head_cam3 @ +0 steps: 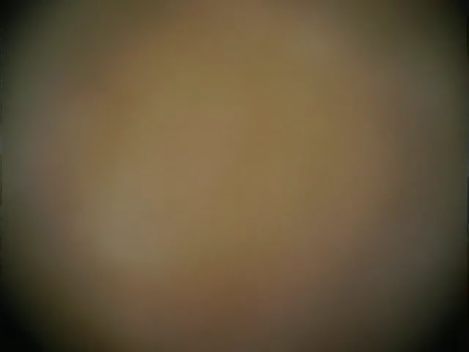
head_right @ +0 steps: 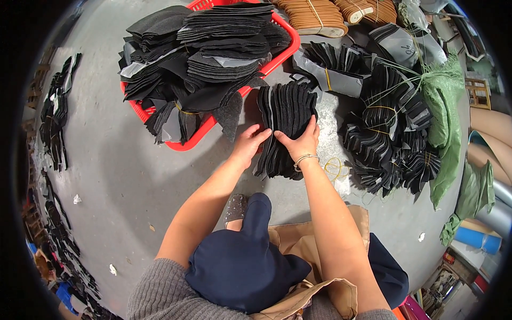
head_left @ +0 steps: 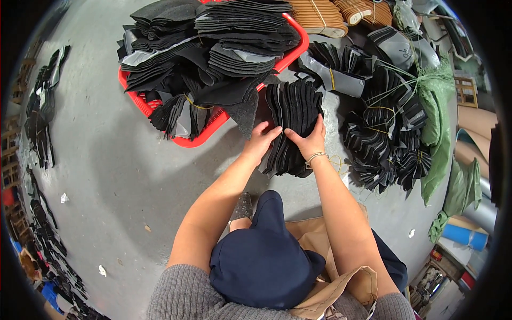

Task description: The person carries cut shoe pieces across the workshop, sits on the floor, and sorts, aligns, and secures bundles of the pieces using rubber bands.

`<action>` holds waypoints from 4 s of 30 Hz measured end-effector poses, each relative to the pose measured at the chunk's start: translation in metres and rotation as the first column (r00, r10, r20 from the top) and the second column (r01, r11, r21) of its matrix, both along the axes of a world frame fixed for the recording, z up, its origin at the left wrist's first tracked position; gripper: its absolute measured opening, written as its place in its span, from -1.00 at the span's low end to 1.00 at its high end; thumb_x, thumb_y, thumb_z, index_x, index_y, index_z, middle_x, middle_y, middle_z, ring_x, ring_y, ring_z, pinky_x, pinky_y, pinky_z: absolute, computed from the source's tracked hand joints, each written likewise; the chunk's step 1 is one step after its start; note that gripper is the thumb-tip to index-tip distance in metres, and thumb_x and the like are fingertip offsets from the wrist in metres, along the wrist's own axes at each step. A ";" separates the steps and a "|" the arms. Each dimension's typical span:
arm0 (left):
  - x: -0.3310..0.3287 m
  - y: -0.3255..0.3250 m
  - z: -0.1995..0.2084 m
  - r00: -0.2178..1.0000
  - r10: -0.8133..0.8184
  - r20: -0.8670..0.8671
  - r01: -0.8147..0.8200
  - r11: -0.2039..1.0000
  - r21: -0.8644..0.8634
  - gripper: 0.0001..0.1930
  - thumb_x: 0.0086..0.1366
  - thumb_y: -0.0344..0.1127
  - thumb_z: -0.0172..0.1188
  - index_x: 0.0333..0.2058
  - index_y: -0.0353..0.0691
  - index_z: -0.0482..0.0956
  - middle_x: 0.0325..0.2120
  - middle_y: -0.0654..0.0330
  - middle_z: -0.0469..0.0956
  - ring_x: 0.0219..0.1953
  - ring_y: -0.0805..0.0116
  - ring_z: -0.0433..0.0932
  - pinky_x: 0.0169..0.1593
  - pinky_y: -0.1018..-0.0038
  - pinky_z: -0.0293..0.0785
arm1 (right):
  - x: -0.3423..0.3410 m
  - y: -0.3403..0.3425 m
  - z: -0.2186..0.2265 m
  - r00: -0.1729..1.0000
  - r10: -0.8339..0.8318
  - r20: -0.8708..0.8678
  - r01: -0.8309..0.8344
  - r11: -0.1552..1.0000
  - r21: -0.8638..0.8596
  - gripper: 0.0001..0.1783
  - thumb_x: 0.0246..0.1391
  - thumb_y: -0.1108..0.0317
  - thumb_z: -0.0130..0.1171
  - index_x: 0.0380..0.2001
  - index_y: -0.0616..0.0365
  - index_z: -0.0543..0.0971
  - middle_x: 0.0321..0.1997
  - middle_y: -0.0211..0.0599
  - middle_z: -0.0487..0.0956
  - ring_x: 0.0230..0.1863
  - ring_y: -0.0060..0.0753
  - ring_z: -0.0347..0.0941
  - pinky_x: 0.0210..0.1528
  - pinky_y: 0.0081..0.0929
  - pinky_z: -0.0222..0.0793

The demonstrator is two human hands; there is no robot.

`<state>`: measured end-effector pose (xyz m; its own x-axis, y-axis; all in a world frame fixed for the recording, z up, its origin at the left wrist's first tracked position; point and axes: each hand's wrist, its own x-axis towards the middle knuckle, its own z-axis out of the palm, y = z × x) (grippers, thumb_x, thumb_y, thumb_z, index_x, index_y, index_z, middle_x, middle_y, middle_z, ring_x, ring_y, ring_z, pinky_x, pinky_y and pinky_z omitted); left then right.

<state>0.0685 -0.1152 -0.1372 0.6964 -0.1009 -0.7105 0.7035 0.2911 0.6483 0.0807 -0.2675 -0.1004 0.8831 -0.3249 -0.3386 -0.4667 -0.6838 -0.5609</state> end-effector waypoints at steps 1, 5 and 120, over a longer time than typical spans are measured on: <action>0.000 0.000 -0.002 1.000 0.001 0.000 -0.001 1.000 0.000 -0.54 0.08 -0.07 0.25 -0.07 -0.11 0.41 -0.30 0.41 0.47 -0.28 0.59 0.38 -0.28 0.52 0.25 | 0.000 0.000 0.001 1.000 0.001 -0.001 -0.001 1.000 0.007 0.37 -0.54 -0.14 0.44 0.26 0.16 -0.14 0.28 0.26 -0.07 0.29 0.16 -0.07 0.28 -0.24 -0.06; 0.000 0.002 -0.009 0.999 -0.034 -0.011 0.034 0.999 -0.012 -0.35 0.02 -0.01 0.29 0.03 -0.19 0.30 -0.16 0.22 0.41 -0.15 0.44 0.37 -0.15 0.47 0.27 | -0.001 -0.002 -0.004 1.000 0.007 0.006 -0.007 1.000 -0.006 0.37 -0.54 -0.13 0.44 0.26 0.16 -0.14 0.27 0.27 -0.07 0.29 0.17 -0.06 0.28 -0.24 -0.06; -0.010 0.009 0.009 0.854 -0.443 0.271 0.192 0.754 0.628 -0.23 -0.22 -0.04 0.41 -0.05 -0.30 0.31 -0.11 -0.07 0.31 0.00 0.03 0.32 0.04 0.30 0.30 | -0.015 -0.028 -0.013 0.988 0.144 0.054 -0.152 0.974 0.167 0.17 -0.26 -0.06 0.33 0.26 0.25 -0.12 0.24 0.11 0.07 0.28 -0.04 0.00 0.28 -0.35 -0.08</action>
